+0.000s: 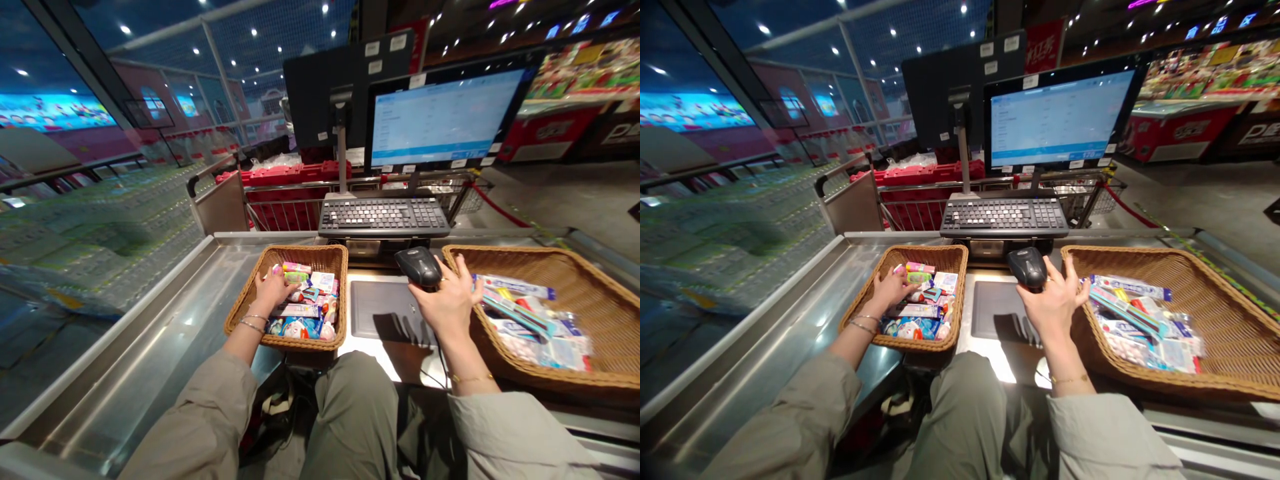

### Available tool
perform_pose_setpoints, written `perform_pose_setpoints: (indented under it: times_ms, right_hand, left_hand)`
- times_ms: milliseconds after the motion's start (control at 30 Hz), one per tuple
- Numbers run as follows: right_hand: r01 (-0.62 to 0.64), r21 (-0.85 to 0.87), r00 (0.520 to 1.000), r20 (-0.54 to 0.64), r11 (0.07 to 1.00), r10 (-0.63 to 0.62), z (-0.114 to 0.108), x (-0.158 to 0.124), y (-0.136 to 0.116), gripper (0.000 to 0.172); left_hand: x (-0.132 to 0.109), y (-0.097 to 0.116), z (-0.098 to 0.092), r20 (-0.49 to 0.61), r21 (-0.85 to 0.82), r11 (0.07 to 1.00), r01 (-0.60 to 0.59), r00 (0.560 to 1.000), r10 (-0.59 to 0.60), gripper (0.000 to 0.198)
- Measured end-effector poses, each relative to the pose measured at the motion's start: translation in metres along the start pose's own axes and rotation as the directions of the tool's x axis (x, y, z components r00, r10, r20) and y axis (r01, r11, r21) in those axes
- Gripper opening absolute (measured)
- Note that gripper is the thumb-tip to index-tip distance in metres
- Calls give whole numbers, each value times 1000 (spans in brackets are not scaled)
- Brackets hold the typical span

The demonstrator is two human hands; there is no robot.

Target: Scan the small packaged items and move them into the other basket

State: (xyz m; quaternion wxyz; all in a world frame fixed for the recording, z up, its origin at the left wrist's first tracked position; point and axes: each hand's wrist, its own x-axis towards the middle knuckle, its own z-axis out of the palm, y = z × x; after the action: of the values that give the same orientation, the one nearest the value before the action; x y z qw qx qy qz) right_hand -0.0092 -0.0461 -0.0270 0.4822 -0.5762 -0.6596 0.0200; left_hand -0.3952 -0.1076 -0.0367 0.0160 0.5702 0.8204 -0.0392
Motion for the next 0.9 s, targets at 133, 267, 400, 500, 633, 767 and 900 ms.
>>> perform_pose_setpoints:
  times_ms: [133, 267, 400, 500, 633, 767, 900]
  right_hand:
    - [-6, 4, 1000, -5, 1000, 6, -1, 0, 0, 38]
    - [6, -3, 1000, 4, 1000, -6, -1, 0, 0, 40]
    - [13, -1, 1000, 3, 1000, -13, -1, 0, 2, 41]
    - [15, -1, 1000, -3, 1000, -15, 0, -1, 4, 42]
    - [15, 0, 1000, -10, 1000, -15, 0, -1, 4, 42]
    - [19, -8, 1000, -18, 1000, -19, 0, -1, 4, 41]
    - [11, -18, 1000, -21, 1000, -12, 0, -1, 5, 42]
  left_hand:
    - [0, -3, -1, 64, -87, 996, 18, 998, -13, 43]
    - [-3, -1, 2, 97, -104, 995, 2, 995, 8, 47]
    - [-4, 8, 8, 96, -103, 992, -71, 992, 81, 56]
    - [0, 15, 10, 14, -49, 990, -132, 991, 132, 69]
    - [11, 18, 12, -80, 70, 954, -293, 951, 298, 79]
    - [22, 17, 15, -16, 91, 927, -365, 930, 368, 73]
    - [27, 16, 20, -9, 75, 917, -391, 920, 393, 64]
